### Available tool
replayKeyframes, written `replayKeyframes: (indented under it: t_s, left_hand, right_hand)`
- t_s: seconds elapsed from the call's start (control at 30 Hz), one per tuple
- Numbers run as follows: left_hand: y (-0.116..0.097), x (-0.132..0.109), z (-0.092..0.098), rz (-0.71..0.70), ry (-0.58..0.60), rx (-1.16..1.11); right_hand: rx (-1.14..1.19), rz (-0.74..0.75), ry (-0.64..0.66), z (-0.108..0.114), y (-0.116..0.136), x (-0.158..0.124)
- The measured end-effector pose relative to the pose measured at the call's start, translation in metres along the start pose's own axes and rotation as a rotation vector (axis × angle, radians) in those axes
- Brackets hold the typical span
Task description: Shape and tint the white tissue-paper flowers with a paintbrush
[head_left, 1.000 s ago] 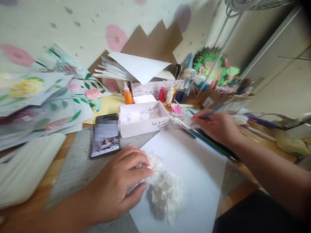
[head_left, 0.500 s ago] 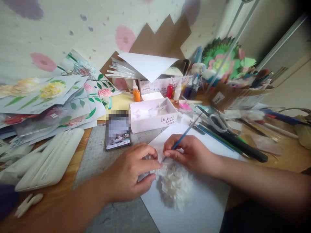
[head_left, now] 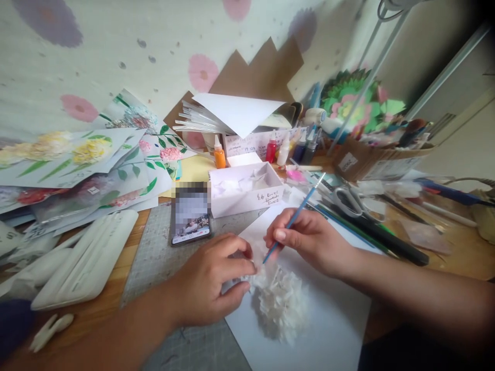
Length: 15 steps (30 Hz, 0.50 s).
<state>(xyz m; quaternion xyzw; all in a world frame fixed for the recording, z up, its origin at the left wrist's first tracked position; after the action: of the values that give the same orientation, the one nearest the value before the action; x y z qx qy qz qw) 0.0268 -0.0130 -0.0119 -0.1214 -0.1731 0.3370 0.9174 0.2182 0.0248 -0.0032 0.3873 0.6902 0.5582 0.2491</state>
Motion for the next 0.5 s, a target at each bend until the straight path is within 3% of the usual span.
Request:
replayKeyframes:
  t_s: [0.17,0.5]
  left_hand:
    - [0.0012,-0.0002,-0.0025,0.008,0.003,-0.018]
    - [0.0007,-0.0021,-0.0028,0.009,0.007,-0.016]
  right_hand:
    - [-0.181,-0.072,-0.037,0.0039,-0.0091,0.0]
    - [-0.613,0.078,0.047,0.0009,-0.0082,-0.0033]
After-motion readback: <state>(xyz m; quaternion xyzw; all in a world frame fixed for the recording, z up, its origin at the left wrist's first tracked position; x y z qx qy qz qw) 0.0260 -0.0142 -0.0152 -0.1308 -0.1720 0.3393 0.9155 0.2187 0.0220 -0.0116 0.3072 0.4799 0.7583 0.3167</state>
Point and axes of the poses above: each hand's wrist, its own x-axis towards the middle knuckle, its own z-axis out of the back of the hand, y = z × x, the point moved 2 cm from there along x, towards the middle knuckle, and after that the axes turned 12 degrees about x, right-handed, at the moved point
